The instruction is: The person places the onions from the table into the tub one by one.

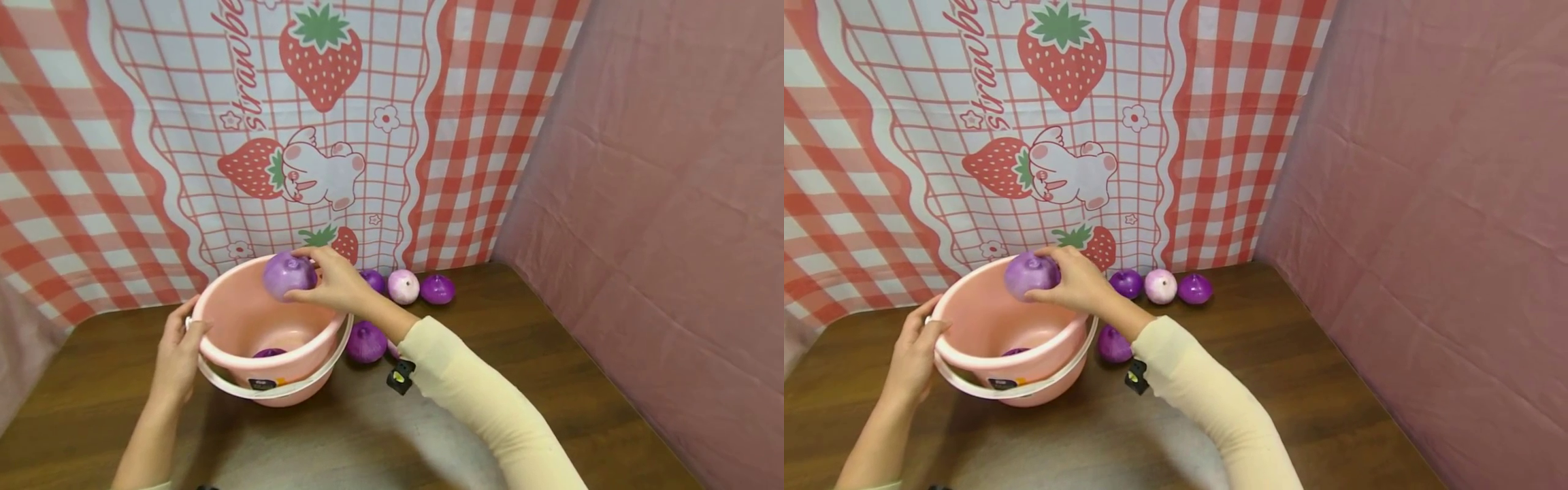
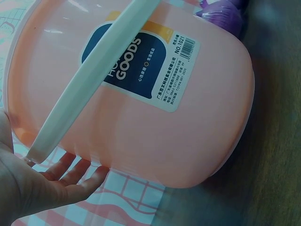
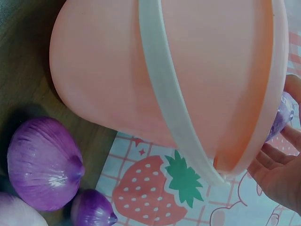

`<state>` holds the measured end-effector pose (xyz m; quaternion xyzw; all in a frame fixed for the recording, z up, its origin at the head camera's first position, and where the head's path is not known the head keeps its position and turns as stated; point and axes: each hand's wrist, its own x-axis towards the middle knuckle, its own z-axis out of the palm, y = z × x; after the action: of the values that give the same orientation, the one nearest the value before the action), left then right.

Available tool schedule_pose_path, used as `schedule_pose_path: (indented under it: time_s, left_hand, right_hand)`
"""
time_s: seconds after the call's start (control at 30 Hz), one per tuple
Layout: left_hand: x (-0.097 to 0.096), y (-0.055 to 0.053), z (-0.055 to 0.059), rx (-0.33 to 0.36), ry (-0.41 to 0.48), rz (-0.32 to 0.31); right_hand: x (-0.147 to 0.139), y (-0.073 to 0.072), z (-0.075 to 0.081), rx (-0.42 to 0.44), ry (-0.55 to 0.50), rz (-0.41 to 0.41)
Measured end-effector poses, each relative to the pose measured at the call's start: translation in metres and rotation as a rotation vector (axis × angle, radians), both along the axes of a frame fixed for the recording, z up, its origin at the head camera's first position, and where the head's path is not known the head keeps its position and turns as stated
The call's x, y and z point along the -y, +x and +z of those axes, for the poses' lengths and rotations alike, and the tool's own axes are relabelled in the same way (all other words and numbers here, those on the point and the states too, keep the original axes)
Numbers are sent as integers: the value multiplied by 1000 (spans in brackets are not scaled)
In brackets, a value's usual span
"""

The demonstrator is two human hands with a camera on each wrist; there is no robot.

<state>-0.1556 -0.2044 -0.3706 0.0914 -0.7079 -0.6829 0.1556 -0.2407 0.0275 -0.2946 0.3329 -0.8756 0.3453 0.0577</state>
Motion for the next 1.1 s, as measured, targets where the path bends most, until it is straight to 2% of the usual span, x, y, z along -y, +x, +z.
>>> schedule_pose_path:
  time_s: [0.4,0.77,1.1]
  left_hand:
    - [0,0,0,-32,11,-5]
    - [0,0,-1,-25,4,-4]
    - [0,0,0,-14,-19,0]
  right_hand:
    - [9,-1,-3,-28,72,-4]
    - [13,-2,-3,1,82,-11]
    - [18,-2,-5,-17,109,0]
